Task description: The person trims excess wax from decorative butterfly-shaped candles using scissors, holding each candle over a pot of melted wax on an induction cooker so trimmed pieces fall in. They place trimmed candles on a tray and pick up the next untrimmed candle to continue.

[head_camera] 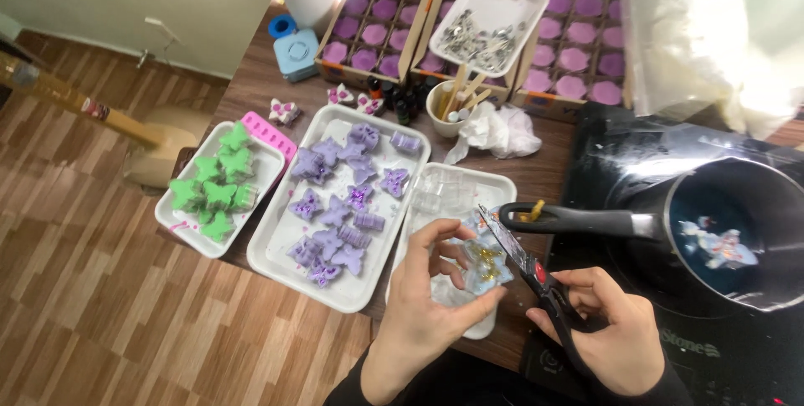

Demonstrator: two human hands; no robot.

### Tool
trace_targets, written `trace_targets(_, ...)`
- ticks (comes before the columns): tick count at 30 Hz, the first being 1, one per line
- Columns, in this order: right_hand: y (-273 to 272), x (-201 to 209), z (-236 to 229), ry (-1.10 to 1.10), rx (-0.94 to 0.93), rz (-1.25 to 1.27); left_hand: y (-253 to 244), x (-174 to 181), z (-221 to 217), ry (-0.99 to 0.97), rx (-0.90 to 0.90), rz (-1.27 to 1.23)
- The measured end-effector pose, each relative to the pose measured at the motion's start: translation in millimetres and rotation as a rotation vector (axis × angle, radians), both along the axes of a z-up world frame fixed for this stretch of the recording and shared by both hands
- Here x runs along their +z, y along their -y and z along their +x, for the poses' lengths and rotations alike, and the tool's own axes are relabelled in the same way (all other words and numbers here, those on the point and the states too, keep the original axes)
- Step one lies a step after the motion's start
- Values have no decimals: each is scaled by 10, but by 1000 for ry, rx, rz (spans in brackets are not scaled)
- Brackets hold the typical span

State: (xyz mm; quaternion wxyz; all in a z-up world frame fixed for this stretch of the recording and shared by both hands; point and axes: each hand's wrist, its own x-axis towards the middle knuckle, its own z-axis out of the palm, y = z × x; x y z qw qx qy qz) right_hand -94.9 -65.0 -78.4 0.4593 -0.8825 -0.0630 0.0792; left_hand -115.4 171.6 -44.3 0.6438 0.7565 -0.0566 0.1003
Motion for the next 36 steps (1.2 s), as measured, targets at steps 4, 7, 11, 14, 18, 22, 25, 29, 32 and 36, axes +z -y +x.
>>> trace_targets(4, 133, 39, -37, 35, -42, 67, 195, 27, 32, 43, -48, 40)
trace_targets(7, 277, 57, -54, 35, -59, 130, 347, 7, 46, 107, -88, 30)
trace_targets(11, 504, 76, -78, 75, -84, 134, 550, 44, 78, 54, -165, -56)
trace_targets(14, 651, 111, -124, 108, -106, 150, 711, 25, 87, -77, -237, -155)
trace_targets(18, 906, 59, -194, 147, -126, 192, 957, -56, 155, -219, -397, -517)
trace_targets(22, 1153, 176, -254, 198, -150, 206, 1183, -69, 288, -296, -464, -682)
trace_targets(25, 1410, 227, -252, 182, -242, 72, 1293, -60, 414, -349, -449, -731)
trace_targets(29, 1805, 255, -206, 287, -220, -113, 1378, 84, 617, -155, -519, -456)
trace_targets(32, 2074, 209, -212, 301, -225, -195, 1439, 158, 771, -91, -539, -434)
trace_targets(36, 2352, 173, -176, 315, -184, -250, 1477, 116, 940, -159, -627, -348)
